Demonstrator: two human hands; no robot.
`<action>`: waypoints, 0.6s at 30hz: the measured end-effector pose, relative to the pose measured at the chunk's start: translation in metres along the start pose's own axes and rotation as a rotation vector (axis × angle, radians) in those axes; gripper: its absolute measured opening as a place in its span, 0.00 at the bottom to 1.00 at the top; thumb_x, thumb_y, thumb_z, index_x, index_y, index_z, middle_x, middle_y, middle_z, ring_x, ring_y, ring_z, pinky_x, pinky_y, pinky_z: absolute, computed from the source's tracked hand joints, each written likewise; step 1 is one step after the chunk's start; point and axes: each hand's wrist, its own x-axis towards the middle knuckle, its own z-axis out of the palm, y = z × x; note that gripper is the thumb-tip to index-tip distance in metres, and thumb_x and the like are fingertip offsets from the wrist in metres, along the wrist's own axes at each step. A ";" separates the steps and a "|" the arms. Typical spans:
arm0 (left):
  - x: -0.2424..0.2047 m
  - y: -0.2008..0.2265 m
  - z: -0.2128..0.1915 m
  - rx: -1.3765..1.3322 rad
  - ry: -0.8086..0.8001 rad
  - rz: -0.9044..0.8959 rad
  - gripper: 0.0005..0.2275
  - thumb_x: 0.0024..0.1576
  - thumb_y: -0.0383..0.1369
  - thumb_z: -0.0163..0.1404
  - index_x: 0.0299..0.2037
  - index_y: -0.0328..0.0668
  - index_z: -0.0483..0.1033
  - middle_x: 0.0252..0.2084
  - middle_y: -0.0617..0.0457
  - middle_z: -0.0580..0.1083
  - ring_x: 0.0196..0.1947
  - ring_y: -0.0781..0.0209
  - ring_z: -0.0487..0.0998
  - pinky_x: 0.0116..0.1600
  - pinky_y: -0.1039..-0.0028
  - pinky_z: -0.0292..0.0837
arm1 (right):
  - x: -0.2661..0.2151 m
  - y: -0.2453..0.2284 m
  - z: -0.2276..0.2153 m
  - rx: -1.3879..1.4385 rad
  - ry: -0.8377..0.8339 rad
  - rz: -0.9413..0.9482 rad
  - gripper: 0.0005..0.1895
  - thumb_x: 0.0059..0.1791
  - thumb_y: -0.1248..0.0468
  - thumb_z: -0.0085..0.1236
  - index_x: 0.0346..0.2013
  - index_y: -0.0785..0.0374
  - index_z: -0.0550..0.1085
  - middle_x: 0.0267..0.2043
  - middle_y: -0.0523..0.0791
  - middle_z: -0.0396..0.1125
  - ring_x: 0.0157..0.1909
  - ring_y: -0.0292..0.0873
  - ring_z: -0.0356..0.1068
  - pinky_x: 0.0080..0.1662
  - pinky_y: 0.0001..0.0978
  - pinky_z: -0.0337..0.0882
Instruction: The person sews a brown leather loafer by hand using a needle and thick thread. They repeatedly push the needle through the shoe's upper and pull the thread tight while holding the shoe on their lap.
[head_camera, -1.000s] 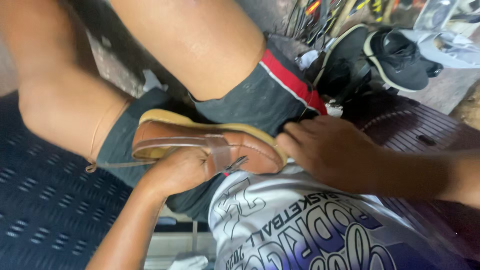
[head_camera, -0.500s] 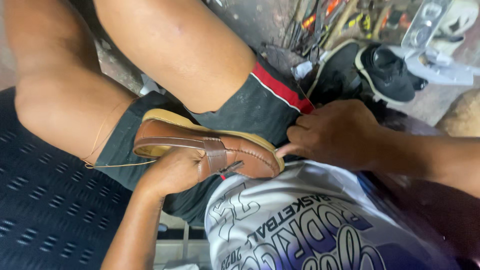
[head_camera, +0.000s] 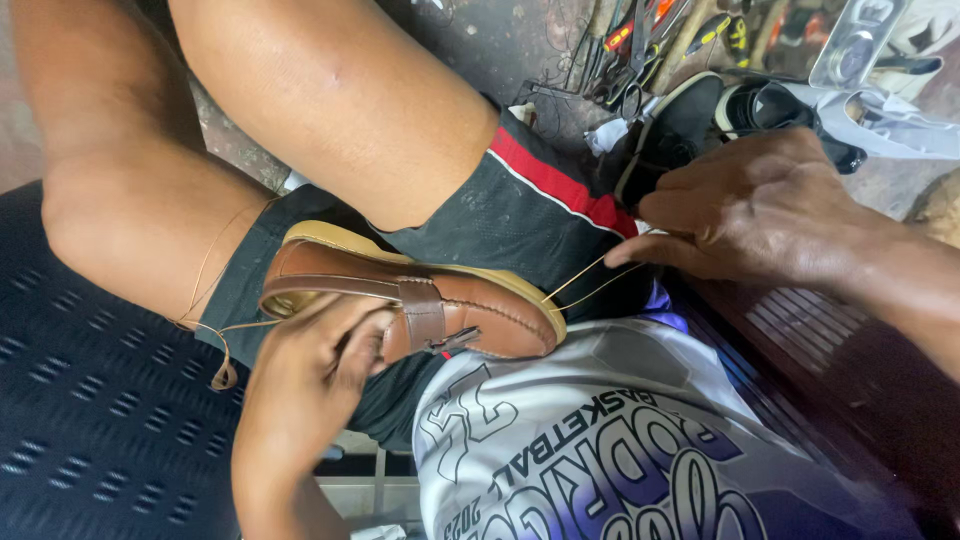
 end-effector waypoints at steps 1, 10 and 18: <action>-0.011 0.014 -0.002 0.136 0.160 0.036 0.09 0.58 0.28 0.53 0.47 0.39 0.80 0.40 0.42 0.78 0.35 0.46 0.80 0.40 0.65 0.75 | -0.003 0.001 0.003 0.005 0.071 -0.049 0.30 0.51 0.37 0.53 0.20 0.57 0.76 0.23 0.42 0.74 0.22 0.39 0.71 0.27 0.34 0.72; -0.007 0.089 0.038 -0.003 0.299 0.382 0.15 0.52 0.35 0.59 0.48 0.42 0.78 0.47 0.49 0.75 0.44 0.53 0.79 0.41 0.63 0.72 | 0.005 -0.019 -0.008 0.190 0.002 -0.079 0.29 0.45 0.39 0.58 0.12 0.58 0.69 0.14 0.42 0.64 0.17 0.44 0.68 0.24 0.38 0.70; 0.024 0.074 0.061 -0.203 0.075 0.436 0.03 0.61 0.29 0.54 0.42 0.43 0.74 0.34 0.52 0.76 0.37 0.52 0.76 0.43 0.65 0.70 | 0.015 -0.019 0.015 0.321 -0.424 -0.088 0.25 0.44 0.35 0.54 0.25 0.53 0.72 0.25 0.41 0.66 0.24 0.43 0.68 0.28 0.35 0.69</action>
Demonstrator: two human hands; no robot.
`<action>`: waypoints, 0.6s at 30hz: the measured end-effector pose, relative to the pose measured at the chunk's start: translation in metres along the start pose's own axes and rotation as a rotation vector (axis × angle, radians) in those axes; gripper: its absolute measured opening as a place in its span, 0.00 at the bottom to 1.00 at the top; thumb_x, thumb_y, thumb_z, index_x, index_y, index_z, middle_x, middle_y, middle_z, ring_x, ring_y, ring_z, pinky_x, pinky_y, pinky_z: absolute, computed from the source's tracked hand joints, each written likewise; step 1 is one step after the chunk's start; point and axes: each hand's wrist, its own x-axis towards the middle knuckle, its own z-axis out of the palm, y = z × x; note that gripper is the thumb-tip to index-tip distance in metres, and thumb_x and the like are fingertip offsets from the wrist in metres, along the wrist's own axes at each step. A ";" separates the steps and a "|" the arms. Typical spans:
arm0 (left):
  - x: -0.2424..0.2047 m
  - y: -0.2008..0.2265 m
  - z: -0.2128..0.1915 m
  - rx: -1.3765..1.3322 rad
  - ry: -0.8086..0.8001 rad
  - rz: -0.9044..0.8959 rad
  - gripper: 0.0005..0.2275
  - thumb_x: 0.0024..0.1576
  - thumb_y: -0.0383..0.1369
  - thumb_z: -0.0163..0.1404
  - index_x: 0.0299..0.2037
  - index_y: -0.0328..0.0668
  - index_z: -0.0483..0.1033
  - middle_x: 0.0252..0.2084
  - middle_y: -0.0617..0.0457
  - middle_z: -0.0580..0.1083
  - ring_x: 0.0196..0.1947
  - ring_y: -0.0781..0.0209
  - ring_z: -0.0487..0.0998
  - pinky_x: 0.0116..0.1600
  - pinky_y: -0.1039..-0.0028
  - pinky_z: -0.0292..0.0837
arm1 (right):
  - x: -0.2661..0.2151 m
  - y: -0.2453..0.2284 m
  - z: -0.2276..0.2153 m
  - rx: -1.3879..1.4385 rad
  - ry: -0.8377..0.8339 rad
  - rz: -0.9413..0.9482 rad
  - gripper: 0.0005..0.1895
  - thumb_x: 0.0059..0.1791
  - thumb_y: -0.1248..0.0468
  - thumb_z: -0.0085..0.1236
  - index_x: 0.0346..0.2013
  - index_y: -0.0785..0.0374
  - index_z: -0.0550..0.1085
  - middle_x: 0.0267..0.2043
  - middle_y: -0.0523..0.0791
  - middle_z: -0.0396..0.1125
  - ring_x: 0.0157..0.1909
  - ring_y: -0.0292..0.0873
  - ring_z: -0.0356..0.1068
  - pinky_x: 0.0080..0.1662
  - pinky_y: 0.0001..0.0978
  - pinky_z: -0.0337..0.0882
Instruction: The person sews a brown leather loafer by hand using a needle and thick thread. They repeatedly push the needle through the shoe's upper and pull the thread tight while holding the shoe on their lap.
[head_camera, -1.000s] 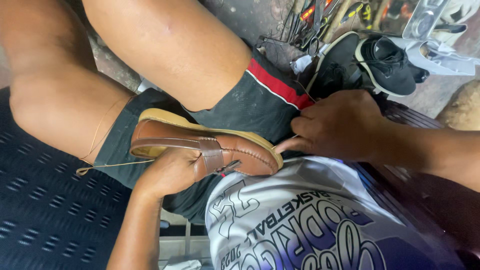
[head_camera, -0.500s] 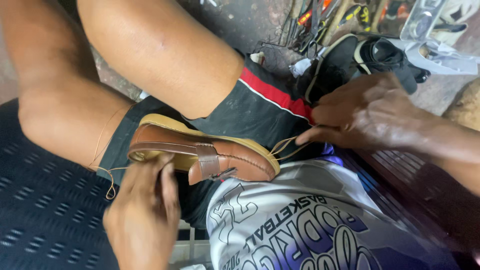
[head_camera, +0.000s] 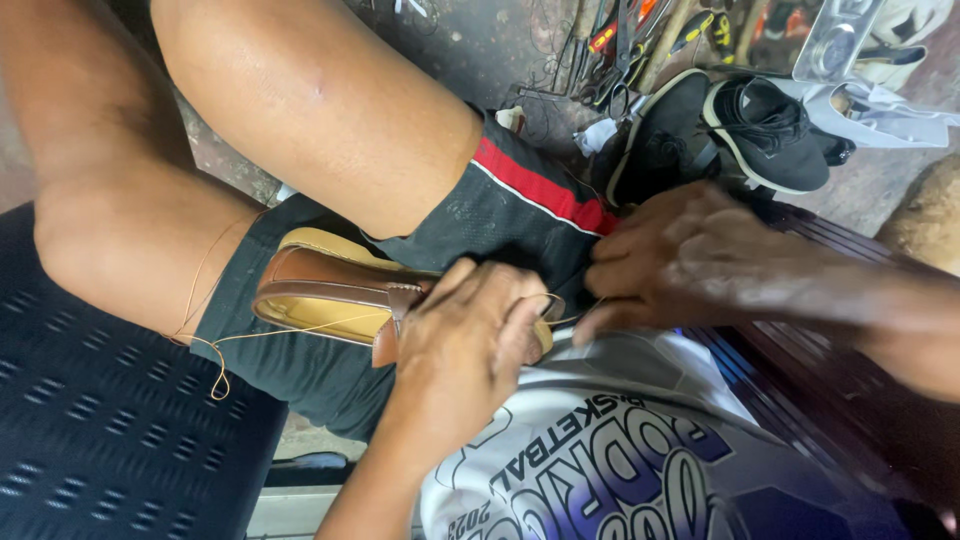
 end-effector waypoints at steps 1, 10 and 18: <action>-0.002 -0.004 -0.001 -0.056 -0.013 -0.032 0.02 0.62 0.28 0.54 0.42 0.42 0.74 0.32 0.54 0.76 0.36 0.54 0.76 0.42 0.67 0.70 | -0.004 -0.001 0.005 0.023 0.182 -0.089 0.27 0.43 0.32 0.55 0.26 0.53 0.72 0.27 0.41 0.65 0.25 0.41 0.67 0.29 0.35 0.67; -0.011 -0.020 -0.017 -1.034 -0.116 -0.371 0.10 0.67 0.24 0.45 0.57 0.39 0.67 0.36 0.54 0.77 0.35 0.71 0.75 0.39 0.79 0.68 | -0.006 -0.019 0.039 1.022 0.035 0.202 0.20 0.46 0.48 0.66 0.40 0.61 0.75 0.27 0.38 0.70 0.25 0.29 0.61 0.29 0.25 0.64; -0.006 0.001 -0.014 -0.441 -0.298 -0.436 0.29 0.56 0.27 0.57 0.70 0.53 0.65 0.37 0.64 0.75 0.24 0.72 0.76 0.32 0.80 0.75 | -0.031 -0.013 0.001 0.925 0.316 0.129 0.09 0.50 0.57 0.63 0.31 0.58 0.77 0.26 0.37 0.72 0.25 0.28 0.68 0.29 0.24 0.68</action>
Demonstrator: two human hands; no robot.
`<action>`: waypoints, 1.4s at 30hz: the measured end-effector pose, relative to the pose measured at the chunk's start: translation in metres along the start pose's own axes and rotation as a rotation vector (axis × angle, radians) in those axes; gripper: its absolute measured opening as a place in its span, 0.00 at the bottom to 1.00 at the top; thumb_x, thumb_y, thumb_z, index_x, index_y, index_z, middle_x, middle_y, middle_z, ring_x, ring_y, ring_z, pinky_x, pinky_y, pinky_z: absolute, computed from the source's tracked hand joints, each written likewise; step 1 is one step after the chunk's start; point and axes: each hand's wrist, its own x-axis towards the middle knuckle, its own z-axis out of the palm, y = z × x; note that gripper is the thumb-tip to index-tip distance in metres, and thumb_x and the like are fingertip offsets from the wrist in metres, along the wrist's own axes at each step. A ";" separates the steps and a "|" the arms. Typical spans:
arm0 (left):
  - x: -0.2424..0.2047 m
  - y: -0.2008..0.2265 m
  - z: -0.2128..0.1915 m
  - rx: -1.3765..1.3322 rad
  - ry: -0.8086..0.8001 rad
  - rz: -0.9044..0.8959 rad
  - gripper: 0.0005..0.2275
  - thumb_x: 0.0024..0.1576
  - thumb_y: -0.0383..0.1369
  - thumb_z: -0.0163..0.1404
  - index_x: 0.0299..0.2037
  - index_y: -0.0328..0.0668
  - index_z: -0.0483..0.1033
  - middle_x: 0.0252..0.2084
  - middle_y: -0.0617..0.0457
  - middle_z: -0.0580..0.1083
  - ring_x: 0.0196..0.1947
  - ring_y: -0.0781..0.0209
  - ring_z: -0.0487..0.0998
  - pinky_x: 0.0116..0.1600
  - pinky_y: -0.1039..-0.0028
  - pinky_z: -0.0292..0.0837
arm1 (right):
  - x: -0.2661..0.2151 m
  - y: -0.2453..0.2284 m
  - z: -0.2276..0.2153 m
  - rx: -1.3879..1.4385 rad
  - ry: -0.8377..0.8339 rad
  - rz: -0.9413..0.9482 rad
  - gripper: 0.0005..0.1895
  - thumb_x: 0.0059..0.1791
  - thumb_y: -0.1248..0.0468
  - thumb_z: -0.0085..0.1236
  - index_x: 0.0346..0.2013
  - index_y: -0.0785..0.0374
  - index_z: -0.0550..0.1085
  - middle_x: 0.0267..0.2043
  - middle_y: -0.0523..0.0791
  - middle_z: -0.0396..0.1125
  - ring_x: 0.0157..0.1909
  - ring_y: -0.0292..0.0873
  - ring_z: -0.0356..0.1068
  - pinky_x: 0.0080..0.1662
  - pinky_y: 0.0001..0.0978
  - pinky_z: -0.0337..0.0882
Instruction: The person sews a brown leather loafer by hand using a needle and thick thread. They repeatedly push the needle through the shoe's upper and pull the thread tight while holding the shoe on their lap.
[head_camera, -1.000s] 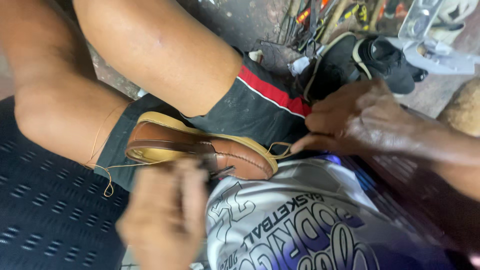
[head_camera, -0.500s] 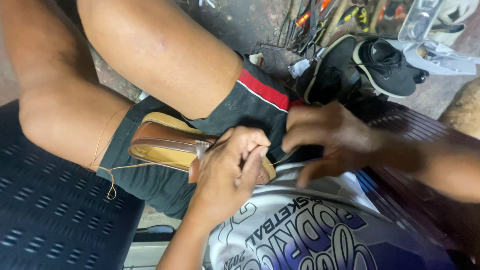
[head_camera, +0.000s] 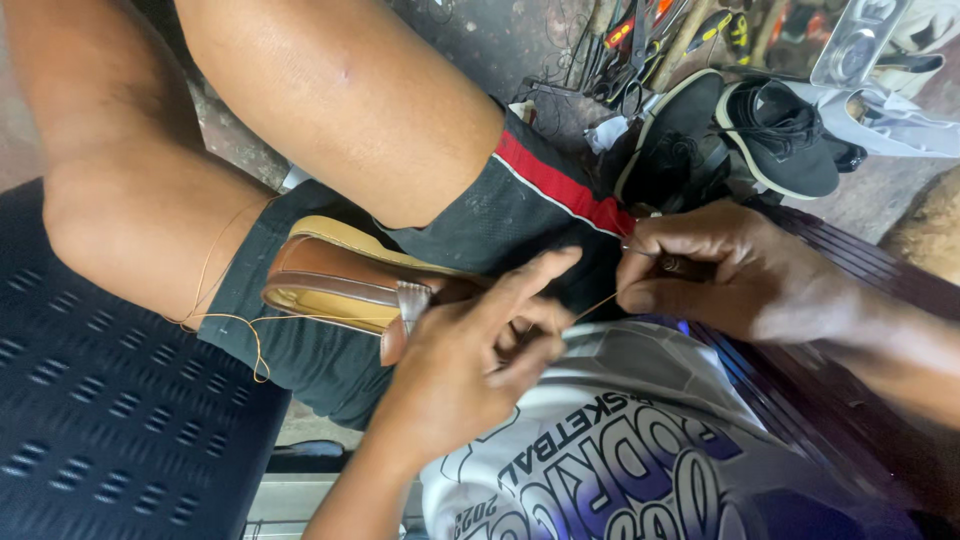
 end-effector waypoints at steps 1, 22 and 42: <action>0.001 0.000 0.003 0.083 0.046 0.094 0.33 0.52 0.28 0.61 0.70 0.53 0.64 0.30 0.59 0.72 0.23 0.70 0.72 0.32 0.78 0.73 | 0.004 -0.003 0.004 -0.011 -0.002 -0.001 0.08 0.51 0.58 0.64 0.30 0.56 0.77 0.25 0.36 0.72 0.22 0.27 0.66 0.27 0.23 0.66; -0.006 0.000 0.012 0.137 0.286 0.287 0.48 0.46 0.34 0.68 0.76 0.42 0.51 0.60 0.45 0.73 0.49 0.53 0.78 0.52 0.68 0.75 | -0.006 0.092 -0.083 -1.018 0.227 0.227 0.17 0.54 0.63 0.43 0.56 0.60 0.71 0.30 0.40 0.66 0.24 0.32 0.64 0.25 0.26 0.66; -0.055 -0.031 -0.051 0.454 0.759 0.156 0.07 0.58 0.27 0.49 0.42 0.40 0.80 0.41 0.46 0.79 0.33 0.54 0.81 0.36 0.72 0.74 | 0.004 0.013 0.044 0.102 0.112 0.006 0.26 0.47 0.65 0.60 0.60 0.59 0.67 0.26 0.36 0.57 0.26 0.30 0.57 0.31 0.24 0.64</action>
